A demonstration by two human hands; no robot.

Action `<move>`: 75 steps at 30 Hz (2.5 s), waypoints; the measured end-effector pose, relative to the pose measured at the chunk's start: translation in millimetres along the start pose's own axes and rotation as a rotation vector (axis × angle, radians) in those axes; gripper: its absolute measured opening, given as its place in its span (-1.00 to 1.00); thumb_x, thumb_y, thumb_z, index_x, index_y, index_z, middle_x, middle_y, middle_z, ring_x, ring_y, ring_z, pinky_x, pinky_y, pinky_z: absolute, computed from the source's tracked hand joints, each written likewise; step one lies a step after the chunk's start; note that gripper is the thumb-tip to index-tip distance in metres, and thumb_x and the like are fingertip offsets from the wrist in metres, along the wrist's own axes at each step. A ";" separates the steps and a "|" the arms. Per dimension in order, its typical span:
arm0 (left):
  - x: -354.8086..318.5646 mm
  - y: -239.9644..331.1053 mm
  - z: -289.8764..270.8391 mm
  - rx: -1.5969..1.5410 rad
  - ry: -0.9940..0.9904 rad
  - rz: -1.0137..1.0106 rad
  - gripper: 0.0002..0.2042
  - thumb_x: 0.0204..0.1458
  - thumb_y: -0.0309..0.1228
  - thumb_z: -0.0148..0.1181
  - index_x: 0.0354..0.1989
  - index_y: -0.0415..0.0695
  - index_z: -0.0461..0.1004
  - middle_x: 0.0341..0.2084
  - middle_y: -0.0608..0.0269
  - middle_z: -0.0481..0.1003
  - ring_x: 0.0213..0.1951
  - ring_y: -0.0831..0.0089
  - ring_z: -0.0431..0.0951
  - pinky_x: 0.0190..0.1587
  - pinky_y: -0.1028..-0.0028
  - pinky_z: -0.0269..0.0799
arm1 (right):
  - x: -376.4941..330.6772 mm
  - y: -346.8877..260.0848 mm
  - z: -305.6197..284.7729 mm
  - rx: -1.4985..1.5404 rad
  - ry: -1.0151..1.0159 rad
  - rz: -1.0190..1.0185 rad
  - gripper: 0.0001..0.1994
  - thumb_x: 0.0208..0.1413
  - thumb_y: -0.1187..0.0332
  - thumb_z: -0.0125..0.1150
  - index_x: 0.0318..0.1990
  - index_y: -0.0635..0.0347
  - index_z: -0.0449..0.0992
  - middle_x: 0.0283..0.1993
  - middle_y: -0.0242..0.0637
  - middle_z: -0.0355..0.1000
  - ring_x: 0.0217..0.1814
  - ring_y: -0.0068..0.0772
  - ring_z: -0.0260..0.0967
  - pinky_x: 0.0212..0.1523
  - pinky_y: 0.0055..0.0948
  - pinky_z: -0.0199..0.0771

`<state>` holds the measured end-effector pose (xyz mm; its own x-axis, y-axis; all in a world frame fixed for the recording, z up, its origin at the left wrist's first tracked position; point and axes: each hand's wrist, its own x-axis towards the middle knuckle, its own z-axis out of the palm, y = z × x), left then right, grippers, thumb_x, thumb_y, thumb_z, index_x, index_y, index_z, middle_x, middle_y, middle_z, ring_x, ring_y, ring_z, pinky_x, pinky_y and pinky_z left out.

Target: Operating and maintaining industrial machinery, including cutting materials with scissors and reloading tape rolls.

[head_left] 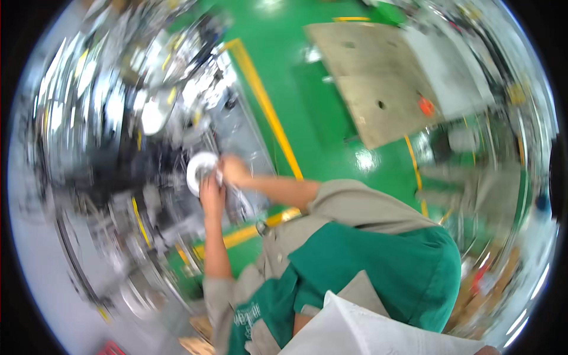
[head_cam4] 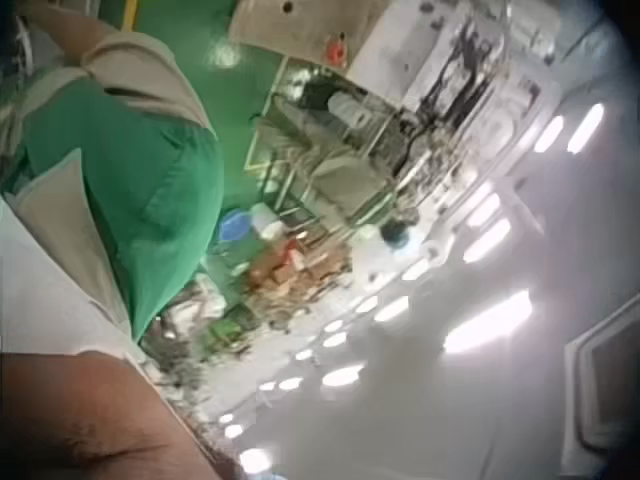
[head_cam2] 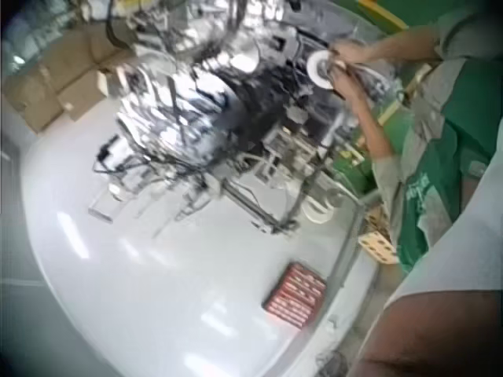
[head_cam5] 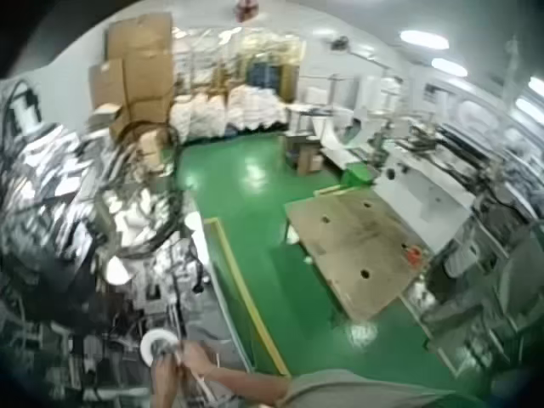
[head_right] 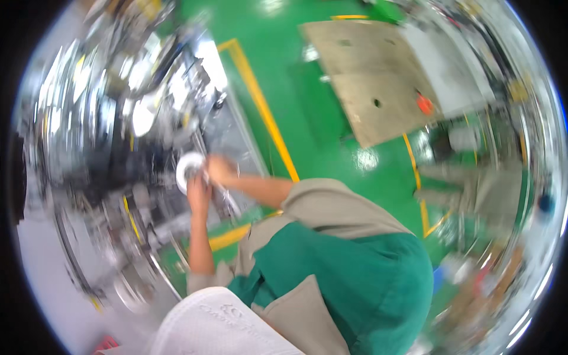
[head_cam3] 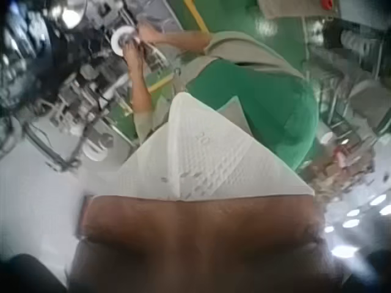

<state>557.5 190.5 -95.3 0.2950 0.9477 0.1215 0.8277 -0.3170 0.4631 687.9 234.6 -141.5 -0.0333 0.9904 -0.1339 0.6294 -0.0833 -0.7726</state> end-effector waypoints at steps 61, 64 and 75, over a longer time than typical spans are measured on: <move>-229.7 176.3 -298.4 -0.748 0.408 -0.124 -0.75 0.14 -0.39 0.12 -0.05 -0.24 0.45 -0.24 0.23 0.57 -0.15 0.53 0.56 -0.16 0.54 0.46 | -211.5 -258.3 -231.9 0.505 -0.549 -0.669 -0.72 0.22 0.28 0.10 -0.09 0.35 0.49 -0.48 -0.33 0.43 -0.53 -0.63 0.36 -0.54 -0.63 0.37; -250.1 147.2 -263.5 -0.740 0.405 -0.281 -0.76 0.10 -0.36 0.19 -0.10 -0.21 0.49 -0.29 0.32 0.57 -0.24 0.61 0.52 -0.20 0.59 0.40 | -190.6 -244.3 -171.3 0.451 -0.618 -0.621 -0.74 0.18 0.37 0.15 -0.06 0.35 0.49 -0.44 -0.34 0.45 -0.54 -0.65 0.35 -0.55 -0.63 0.37; -301.2 38.8 -188.4 -0.254 1.214 -0.886 -0.66 -0.14 -0.51 0.36 -0.14 -0.25 0.47 -0.30 0.22 0.48 -0.28 0.48 0.52 -0.18 0.50 0.44 | -134.6 -250.3 75.9 0.576 -0.962 -0.587 -0.79 0.11 0.42 0.20 -0.13 0.34 0.51 -0.41 -0.32 0.46 -0.48 -0.63 0.43 -0.48 -0.62 0.39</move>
<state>410.8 -100.4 51.4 -0.8992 0.3193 0.2991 0.3834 0.2458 0.8903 475.9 113.7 22.8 -0.8939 0.4343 0.1109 -0.0917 0.0648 -0.9937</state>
